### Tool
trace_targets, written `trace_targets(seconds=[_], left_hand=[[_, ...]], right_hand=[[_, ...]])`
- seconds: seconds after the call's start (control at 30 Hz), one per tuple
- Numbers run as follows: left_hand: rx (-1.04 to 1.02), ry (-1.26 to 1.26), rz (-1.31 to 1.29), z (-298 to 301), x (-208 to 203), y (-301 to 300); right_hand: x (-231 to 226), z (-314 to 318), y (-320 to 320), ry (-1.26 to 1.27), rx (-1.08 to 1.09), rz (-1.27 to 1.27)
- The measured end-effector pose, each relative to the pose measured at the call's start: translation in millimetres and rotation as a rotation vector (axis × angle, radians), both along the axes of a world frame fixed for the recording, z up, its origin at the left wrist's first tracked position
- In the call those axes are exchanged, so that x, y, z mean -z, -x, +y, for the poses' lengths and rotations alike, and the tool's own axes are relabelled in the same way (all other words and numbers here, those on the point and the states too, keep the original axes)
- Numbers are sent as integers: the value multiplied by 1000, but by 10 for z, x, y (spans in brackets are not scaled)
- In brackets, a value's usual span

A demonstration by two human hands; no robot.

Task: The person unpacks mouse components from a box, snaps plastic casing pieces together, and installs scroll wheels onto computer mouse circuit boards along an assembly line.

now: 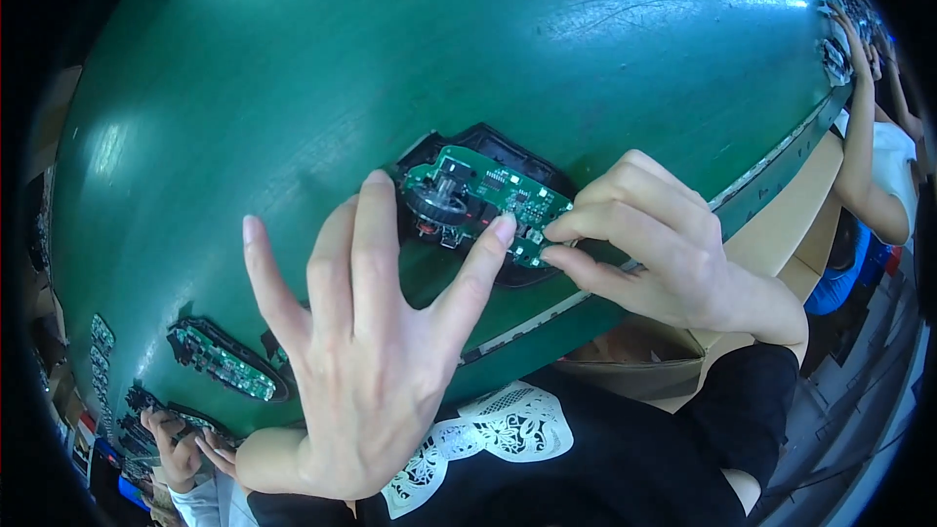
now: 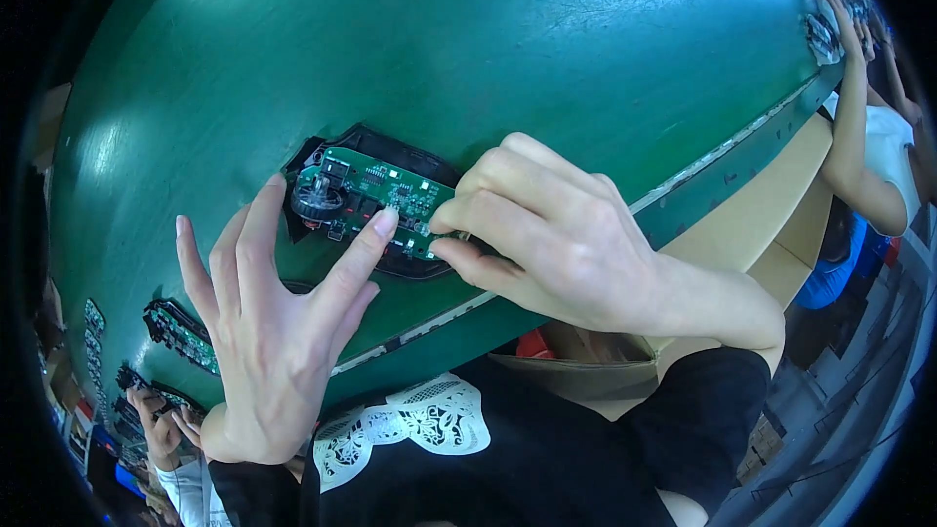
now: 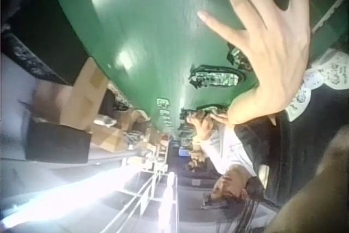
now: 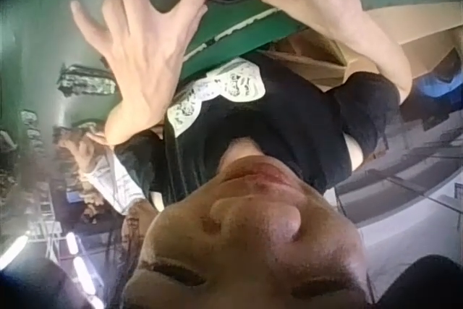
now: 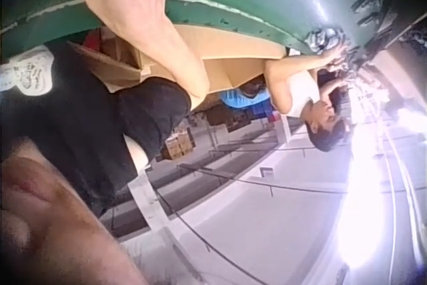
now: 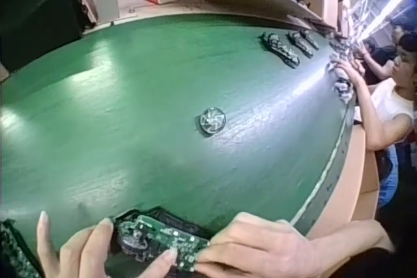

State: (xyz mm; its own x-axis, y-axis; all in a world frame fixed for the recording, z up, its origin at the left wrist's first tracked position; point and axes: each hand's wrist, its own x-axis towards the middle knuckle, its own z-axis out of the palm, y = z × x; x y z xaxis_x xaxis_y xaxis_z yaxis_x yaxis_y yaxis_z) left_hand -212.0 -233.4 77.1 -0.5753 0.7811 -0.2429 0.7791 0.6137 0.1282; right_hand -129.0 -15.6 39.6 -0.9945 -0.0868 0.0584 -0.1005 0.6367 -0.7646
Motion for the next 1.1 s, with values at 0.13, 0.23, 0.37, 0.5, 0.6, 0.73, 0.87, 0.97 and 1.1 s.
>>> trace_targets(seconds=[0.13, 0.23, 0.37, 0.5, 0.6, 0.73, 0.87, 0.97, 1.1], left_hand=[[-3, 5, -1, 34, 29, -13], [-7, -52, -5, 49, 79, -18], [-3, -90, 34, 56, 106, -16], [-1, -88, 53, 60, 92, -23], [1, -95, 62, 80, 116, -34], [18, -94, 67, 109, 111, -23], [38, -71, 72, 122, 101, -3], [46, -67, 67, 124, 110, 6], [43, -80, 56, 119, 90, 18]], right_hand=[[0, -29, 2, -22, 25, -13], [-5, -43, 2, -56, 45, 10], [-27, -71, 23, -91, 56, -5], [-19, -68, 62, -82, 45, 21], [1, -38, 76, -77, 41, 35], [-20, 8, 66, -68, 24, 9], [-51, 54, 75, -67, 42, -42], [-109, 154, 102, -6, 13, -94], [-218, 212, 179, 148, 74, -422]])
